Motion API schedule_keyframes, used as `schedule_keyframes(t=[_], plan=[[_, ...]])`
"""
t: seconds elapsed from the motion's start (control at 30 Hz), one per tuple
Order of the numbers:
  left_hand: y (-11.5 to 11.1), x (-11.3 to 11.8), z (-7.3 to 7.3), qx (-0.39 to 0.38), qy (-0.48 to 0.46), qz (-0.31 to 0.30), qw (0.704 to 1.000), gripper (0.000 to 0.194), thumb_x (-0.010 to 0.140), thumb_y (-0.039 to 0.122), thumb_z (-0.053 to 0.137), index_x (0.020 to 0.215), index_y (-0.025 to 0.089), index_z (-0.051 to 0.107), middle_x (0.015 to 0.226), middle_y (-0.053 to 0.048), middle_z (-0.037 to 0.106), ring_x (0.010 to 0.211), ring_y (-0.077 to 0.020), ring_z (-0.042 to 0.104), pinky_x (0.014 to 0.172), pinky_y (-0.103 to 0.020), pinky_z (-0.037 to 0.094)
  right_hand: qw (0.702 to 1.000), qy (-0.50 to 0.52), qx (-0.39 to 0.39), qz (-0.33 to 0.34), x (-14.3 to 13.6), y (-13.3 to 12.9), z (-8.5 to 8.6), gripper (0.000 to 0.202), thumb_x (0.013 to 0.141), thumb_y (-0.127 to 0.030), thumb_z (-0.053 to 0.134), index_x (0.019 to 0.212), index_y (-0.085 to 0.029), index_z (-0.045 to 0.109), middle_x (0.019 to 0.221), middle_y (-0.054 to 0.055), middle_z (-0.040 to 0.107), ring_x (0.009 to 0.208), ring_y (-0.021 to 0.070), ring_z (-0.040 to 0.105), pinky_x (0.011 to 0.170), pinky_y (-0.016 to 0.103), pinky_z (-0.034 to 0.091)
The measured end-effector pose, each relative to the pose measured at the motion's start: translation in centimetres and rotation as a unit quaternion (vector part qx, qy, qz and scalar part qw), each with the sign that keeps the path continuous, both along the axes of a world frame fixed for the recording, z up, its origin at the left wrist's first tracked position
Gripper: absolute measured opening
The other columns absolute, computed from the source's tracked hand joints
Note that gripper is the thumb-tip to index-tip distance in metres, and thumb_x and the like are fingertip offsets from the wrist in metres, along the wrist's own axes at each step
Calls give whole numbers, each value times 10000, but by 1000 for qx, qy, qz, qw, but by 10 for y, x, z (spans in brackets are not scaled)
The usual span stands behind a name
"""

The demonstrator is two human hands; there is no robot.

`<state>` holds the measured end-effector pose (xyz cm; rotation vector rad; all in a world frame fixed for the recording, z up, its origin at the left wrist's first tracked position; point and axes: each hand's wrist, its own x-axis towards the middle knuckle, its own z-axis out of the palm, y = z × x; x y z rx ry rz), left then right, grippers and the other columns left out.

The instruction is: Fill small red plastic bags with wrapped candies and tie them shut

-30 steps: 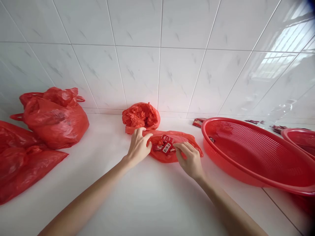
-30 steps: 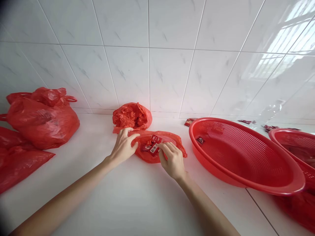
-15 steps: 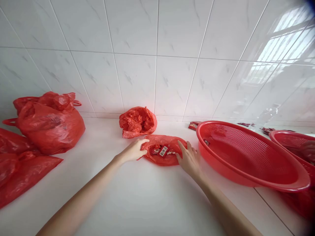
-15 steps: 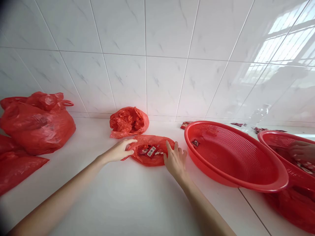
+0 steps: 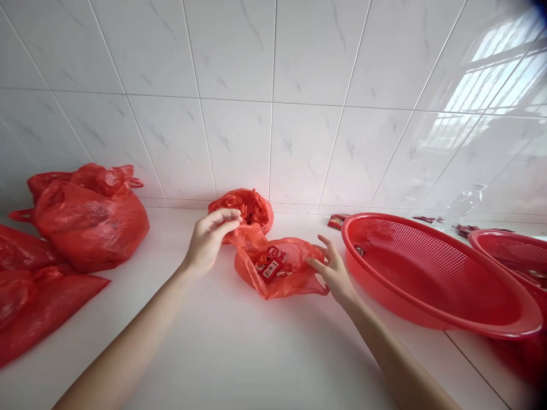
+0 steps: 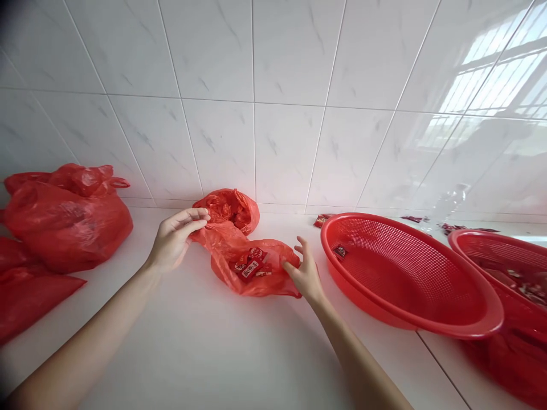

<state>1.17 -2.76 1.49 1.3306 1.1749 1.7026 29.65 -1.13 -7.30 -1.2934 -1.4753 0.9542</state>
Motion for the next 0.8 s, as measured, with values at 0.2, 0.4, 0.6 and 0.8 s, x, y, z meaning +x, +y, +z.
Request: schedule_keyframes(t=[0.2, 0.4, 0.6, 0.8], plan=[[-47, 46, 8, -10, 208, -243, 947, 214, 891, 343, 604, 1020, 202, 700, 1008, -65, 675, 926, -192, 633, 805, -305, 526, 966, 228, 6, 122, -13, -23, 27, 623, 864, -439, 644, 1432, -376, 397, 1520, 88, 414, 1183, 258, 606, 932, 405, 540], [-67, 90, -32, 45, 474, -168, 863, 719, 771, 434, 732, 1415, 250, 470, 1098, -106, 592, 968, -275, 605, 843, -421, 531, 953, 225, 12, 201, -28, -41, 25, 522, 929, -460, 547, 1429, -384, 416, 1566, 57, 363, 1312, 267, 508, 1017, 442, 488], [-52, 81, -29, 70, 397, -116, 908, 261, 952, 246, 478, 1098, 207, 690, 928, -66, 640, 776, -168, 626, 724, -307, 524, 963, 171, 71, 194, -27, -40, 22, 499, 928, -440, 568, 1405, -358, 447, 1552, 62, 381, 1278, 255, 526, 1022, 437, 478], [-46, 61, 34, 104, 174, -97, 974, 184, 866, 283, 667, 1019, 196, 721, 1032, -52, 706, 992, -191, 647, 888, -291, 519, 980, 14, 133, 150, -24, -32, 16, 867, 771, -449, 759, 1509, -349, 315, 1583, 67, 324, 1433, 294, 320, 1161, 528, 282]])
